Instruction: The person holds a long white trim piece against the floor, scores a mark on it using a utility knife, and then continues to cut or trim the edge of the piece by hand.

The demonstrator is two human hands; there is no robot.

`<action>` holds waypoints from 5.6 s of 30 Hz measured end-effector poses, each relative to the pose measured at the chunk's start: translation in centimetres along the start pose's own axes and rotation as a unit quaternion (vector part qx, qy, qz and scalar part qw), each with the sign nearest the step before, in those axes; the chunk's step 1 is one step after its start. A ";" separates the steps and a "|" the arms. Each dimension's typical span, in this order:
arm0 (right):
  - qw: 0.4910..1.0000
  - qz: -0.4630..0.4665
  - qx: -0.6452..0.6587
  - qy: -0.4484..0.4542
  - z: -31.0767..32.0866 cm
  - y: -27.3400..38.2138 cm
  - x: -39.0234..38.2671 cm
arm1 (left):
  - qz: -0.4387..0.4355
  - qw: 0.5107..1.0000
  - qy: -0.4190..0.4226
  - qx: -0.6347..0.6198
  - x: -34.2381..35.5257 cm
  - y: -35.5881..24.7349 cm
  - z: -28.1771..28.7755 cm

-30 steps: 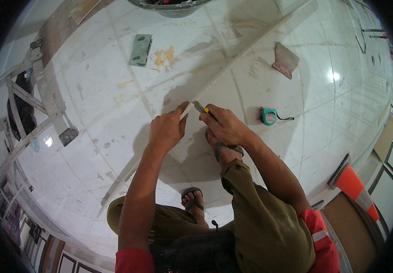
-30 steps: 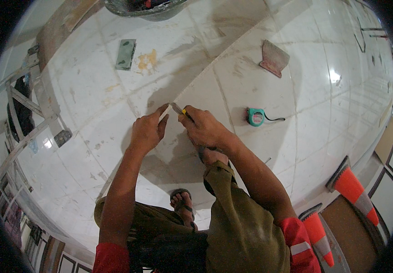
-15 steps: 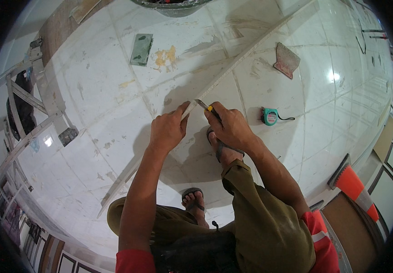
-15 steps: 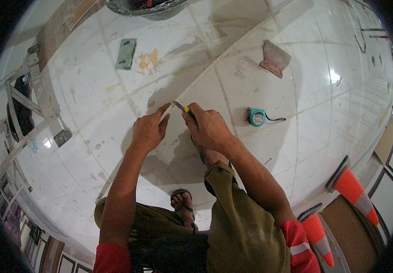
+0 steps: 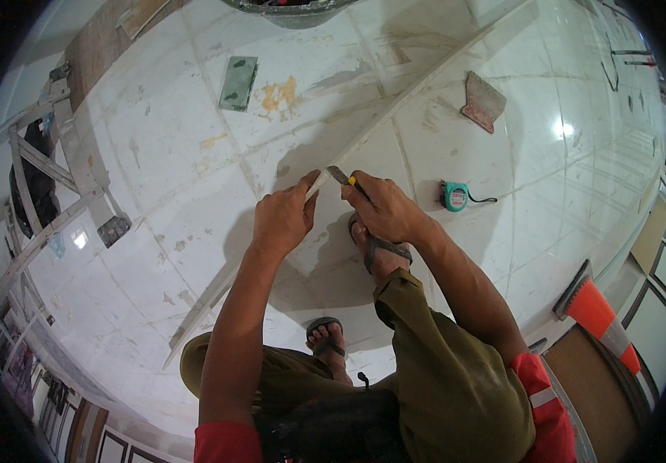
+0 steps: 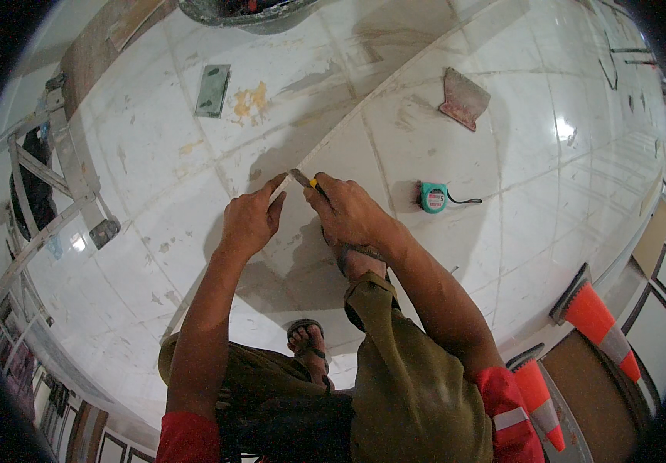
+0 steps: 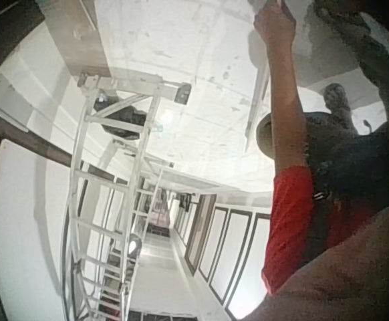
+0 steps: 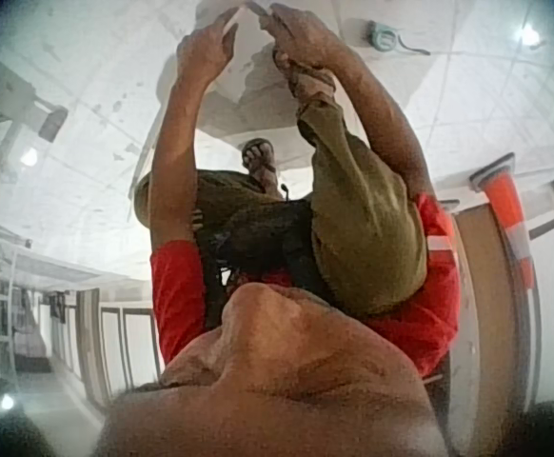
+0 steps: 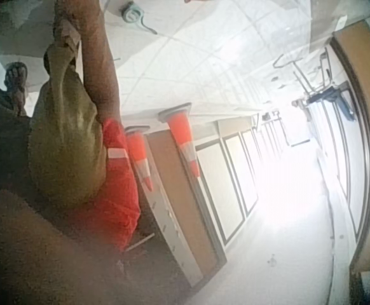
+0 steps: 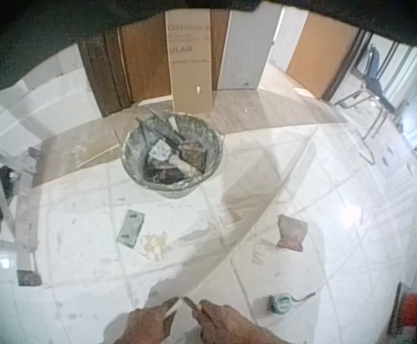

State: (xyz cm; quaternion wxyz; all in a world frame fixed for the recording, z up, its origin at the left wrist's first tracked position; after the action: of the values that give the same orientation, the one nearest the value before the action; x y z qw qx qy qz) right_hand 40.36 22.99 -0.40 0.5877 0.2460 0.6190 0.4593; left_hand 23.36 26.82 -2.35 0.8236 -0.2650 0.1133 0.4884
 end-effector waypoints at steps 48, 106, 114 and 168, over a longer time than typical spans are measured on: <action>0.997 -0.055 0.042 0.018 0.0 -0.3 -0.5 | -0.002 0.999 0.000 -0.038 0.3 0.0 0.1; 0.915 -0.014 0.361 -0.181 1.0 -13.0 0.4 | -0.025 0.997 0.050 -0.049 0.1 -4.7 -3.7; 0.942 0.030 0.277 -0.190 -0.6 -11.2 0.2 | -0.007 1.000 0.007 -0.018 -1.4 -2.7 -5.6; 0.963 -0.081 0.047 -0.255 1.8 -4.6 -3.4 | -0.022 0.988 -0.071 0.137 -2.5 -3.5 -4.9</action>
State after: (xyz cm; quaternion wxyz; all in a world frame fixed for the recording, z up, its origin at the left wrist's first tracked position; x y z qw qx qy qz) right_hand 43.83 18.55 -2.39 0.7490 0.3312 0.4873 0.3031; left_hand 25.51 20.97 -4.17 0.8688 -0.1169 0.1147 0.4674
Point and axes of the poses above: each hand's wrist, its own x-axis towards the middle knuckle, its own z-axis out of the back of the hand, y = z × x, the point moved 8 cm from there along x, towards the middle knuckle, and after that the axes turned 13 degrees about x, right-handed, at the moved point
